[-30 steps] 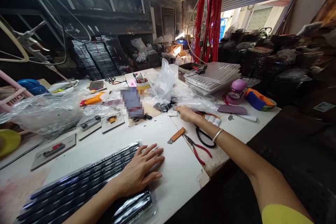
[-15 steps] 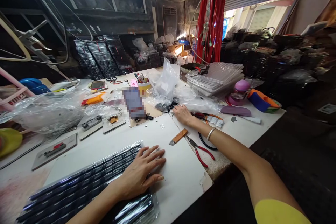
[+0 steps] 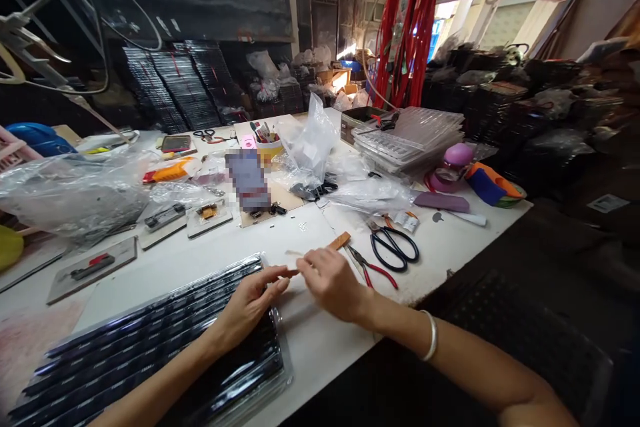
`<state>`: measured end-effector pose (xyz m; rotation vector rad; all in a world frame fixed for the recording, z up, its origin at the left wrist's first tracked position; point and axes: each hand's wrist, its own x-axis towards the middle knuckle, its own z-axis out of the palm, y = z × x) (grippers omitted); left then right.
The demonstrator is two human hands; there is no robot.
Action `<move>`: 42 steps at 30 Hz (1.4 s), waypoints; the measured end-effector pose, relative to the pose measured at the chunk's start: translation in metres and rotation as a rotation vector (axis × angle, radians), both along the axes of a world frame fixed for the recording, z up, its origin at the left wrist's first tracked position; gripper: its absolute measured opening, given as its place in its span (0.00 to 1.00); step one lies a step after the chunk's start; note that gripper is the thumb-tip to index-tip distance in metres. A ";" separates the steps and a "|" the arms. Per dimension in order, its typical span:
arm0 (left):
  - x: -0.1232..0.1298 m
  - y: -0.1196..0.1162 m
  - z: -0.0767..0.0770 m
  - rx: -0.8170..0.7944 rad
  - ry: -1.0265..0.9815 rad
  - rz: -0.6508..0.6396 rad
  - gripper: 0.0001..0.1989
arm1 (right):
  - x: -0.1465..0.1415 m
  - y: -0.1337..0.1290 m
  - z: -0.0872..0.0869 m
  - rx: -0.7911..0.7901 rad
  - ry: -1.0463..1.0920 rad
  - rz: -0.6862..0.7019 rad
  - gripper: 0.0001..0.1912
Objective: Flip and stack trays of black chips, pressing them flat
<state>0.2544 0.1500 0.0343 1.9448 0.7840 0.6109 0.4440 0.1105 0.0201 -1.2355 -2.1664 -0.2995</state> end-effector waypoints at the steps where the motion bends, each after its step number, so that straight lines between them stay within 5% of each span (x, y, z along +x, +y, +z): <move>1: 0.001 -0.001 0.002 -0.105 -0.051 -0.003 0.17 | -0.010 -0.007 -0.002 0.022 0.003 0.014 0.14; 4: 0.003 -0.003 0.004 -0.320 -0.150 0.019 0.16 | -0.022 -0.018 -0.003 0.040 0.031 0.060 0.13; 7: 0.001 0.001 0.002 -0.402 -0.166 0.141 0.16 | -0.003 -0.025 0.001 -0.139 0.014 0.055 0.15; 12: 0.000 0.011 -0.001 -0.517 -0.230 0.273 0.15 | 0.087 -0.030 -0.002 -0.407 0.045 -0.477 0.16; 15: 0.002 0.017 -0.001 -0.562 -0.234 0.318 0.15 | 0.134 -0.018 -0.007 -0.525 0.061 -0.597 0.20; 20: 0.014 0.018 0.008 -0.602 -0.274 0.351 0.16 | 0.156 -0.017 -0.003 -0.697 0.081 -0.535 0.28; 26: 0.048 0.013 0.009 -0.672 -0.361 0.310 0.15 | 0.175 -0.082 0.005 -0.809 0.309 -0.521 0.27; 33: 0.102 0.001 0.003 -0.821 -0.451 0.179 0.17 | 0.146 -0.162 0.003 -1.135 0.895 -0.088 0.47; 42: 0.125 -0.009 -0.003 -0.874 -0.502 0.182 0.16 | 0.120 -0.162 -0.014 -1.059 1.031 -0.101 0.36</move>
